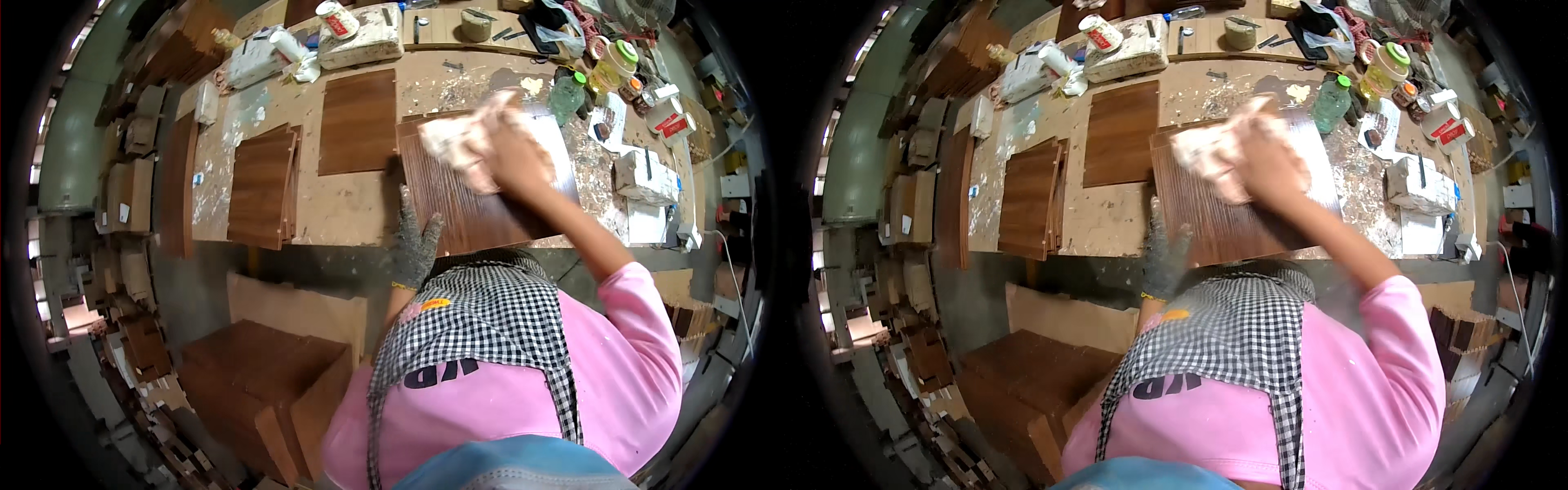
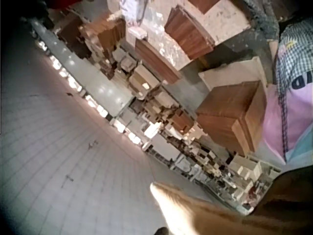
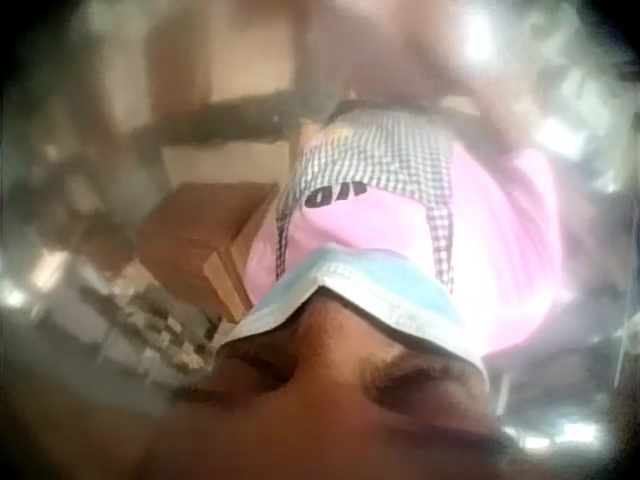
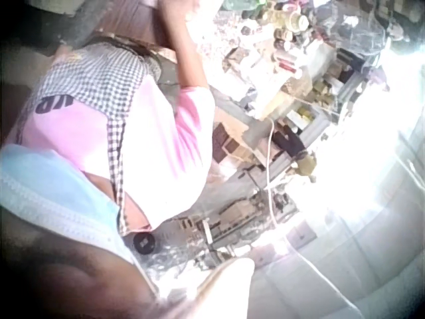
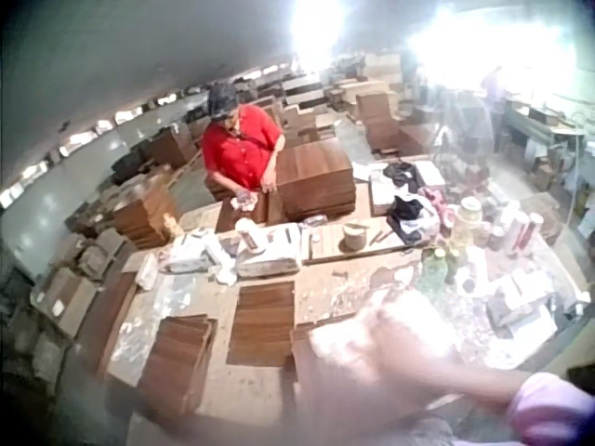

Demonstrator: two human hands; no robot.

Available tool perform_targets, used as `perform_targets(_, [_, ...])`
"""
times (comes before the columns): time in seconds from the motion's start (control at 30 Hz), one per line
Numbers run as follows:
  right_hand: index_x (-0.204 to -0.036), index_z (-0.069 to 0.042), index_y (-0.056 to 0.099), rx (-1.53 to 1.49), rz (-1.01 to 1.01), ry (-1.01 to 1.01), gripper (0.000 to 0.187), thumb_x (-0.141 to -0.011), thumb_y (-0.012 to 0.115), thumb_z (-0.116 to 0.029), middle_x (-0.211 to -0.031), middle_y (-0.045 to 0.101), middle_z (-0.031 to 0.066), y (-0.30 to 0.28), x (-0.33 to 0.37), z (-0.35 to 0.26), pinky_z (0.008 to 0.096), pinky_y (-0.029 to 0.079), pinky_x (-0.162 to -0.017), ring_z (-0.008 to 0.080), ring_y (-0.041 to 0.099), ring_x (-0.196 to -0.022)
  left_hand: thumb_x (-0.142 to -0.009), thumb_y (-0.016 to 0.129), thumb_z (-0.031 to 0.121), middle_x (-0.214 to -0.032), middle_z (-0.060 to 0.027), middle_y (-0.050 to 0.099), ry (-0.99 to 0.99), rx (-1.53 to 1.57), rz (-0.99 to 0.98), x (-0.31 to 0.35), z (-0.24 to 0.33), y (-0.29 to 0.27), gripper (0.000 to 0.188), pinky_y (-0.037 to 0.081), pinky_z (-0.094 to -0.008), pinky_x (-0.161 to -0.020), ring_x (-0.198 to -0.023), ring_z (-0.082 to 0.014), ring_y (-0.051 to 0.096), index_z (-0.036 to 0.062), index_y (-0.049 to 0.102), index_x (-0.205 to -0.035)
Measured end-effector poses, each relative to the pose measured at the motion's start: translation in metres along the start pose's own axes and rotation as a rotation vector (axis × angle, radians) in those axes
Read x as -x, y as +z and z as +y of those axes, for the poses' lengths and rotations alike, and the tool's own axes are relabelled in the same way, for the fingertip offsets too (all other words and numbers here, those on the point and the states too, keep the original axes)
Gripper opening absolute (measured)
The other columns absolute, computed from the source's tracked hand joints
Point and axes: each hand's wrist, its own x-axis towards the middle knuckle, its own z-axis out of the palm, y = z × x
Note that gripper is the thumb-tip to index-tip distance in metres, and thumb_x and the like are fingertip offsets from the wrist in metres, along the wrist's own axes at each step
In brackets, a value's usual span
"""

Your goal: The person cleans and stacks wooden furniture panels by hand. They use a cloth to wipe down the surface and edges of individual dark wood-grain boards at a workbench before placing them onto a growing stack of similar panels.

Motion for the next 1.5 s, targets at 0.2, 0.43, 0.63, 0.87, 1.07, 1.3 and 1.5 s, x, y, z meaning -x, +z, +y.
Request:
perform_targets(0.2, [-0.150, -0.008, 0.044, 0.071, -0.155, -0.737, 0.058, -0.094, 0.053, -0.022, -0.158, 0.036, 0.0204, 0.045, 0.002, -0.062, 0.0493, 0.028, -0.119, 0.0283, 0.040, -0.144, -0.098, 0.063, 0.027, -0.152, -0.0309, 0.037, -0.227, -0.143, -0.402, 0.015, -0.026, -0.011, 0.067, 0.032, -0.0516, -0.116, -0.142, -0.0476, 0.034, 0.0011, 0.033, -0.152])
perform_targets(0.43, [-0.130, -0.007, 0.059, 0.098, 0.039, 0.378, 0.040, -0.094, 0.053, -0.024, -0.132, 0.058, 0.0226, -0.054, -0.029, 0.152, 0.0474, 0.052, -0.088, 0.0410, 0.065, -0.104, -0.105, 0.051, 0.035, -0.156, -0.0240, 0.036, -0.443, 0.313, -0.238, -0.016, 0.043, -0.015, 0.069, 0.034, -0.0405, -0.115, -0.140, -0.0349, 0.041, 0.0047, 0.020, -0.159])
perform_targets(0.63, [-0.121, -0.008, 0.064, -0.177, 0.516, 0.235, 0.033, -0.089, 0.058, -0.018, -0.109, 0.069, 0.0218, -0.084, 0.009, 0.082, 0.0462, 0.053, -0.084, 0.0403, 0.066, -0.096, -0.106, 0.047, 0.032, -0.159, -0.0212, 0.032, -0.347, 0.328, -0.142, 0.000, -0.004, -0.004, 0.065, 0.033, -0.0397, -0.115, -0.143, -0.0335, 0.037, 0.0040, 0.021, -0.158])
perform_targets(0.87, [-0.152, -0.023, 0.039, 0.216, -0.143, -0.174, 0.059, -0.096, 0.057, -0.029, -0.154, 0.037, 0.0180, -0.015, 0.095, -0.008, 0.0511, 0.037, -0.114, 0.0276, 0.038, -0.143, -0.105, 0.050, 0.031, -0.158, -0.0183, 0.034, -0.550, 0.392, -0.221, -0.012, 0.036, -0.013, 0.066, 0.033, -0.0390, -0.116, -0.141, -0.0307, 0.039, 0.0022, 0.023, -0.158])
perform_targets(1.07, [-0.106, -0.009, 0.069, 0.064, 0.265, 0.574, 0.022, -0.092, 0.062, -0.025, -0.095, 0.070, 0.0178, -0.053, 0.133, 0.165, 0.0438, 0.052, -0.071, 0.0340, 0.068, -0.084, -0.104, 0.053, 0.029, -0.157, -0.0158, 0.036, -0.797, 0.521, -0.172, -0.022, 0.076, -0.024, 0.066, 0.032, -0.0383, -0.116, -0.139, -0.0283, 0.040, 0.0006, 0.025, -0.157])
perform_targets(1.3, [-0.084, -0.001, 0.061, -0.052, 0.323, 0.378, 0.033, -0.093, 0.067, -0.032, -0.088, 0.059, 0.0154, -0.054, 0.144, 0.104, 0.0456, 0.046, -0.071, 0.0385, 0.059, -0.078, -0.104, 0.053, 0.030, -0.161, -0.0167, 0.031, -0.470, 0.309, -0.293, -0.022, -0.025, -0.015, 0.066, 0.032, -0.0369, -0.116, -0.144, -0.0286, 0.037, 0.0033, 0.024, -0.157])
perform_targets(1.5, [-0.084, 0.002, 0.064, -0.019, 0.276, 0.350, 0.038, -0.091, 0.070, -0.034, -0.090, 0.060, 0.0189, -0.047, 0.130, 0.094, 0.0473, 0.046, -0.069, 0.0416, 0.060, -0.079, -0.102, 0.057, 0.033, -0.154, -0.0200, 0.039, -0.155, 0.226, -0.354, -0.006, -0.037, -0.027, 0.069, 0.038, -0.0384, -0.112, -0.138, -0.0301, 0.043, 0.0013, 0.027, -0.155])
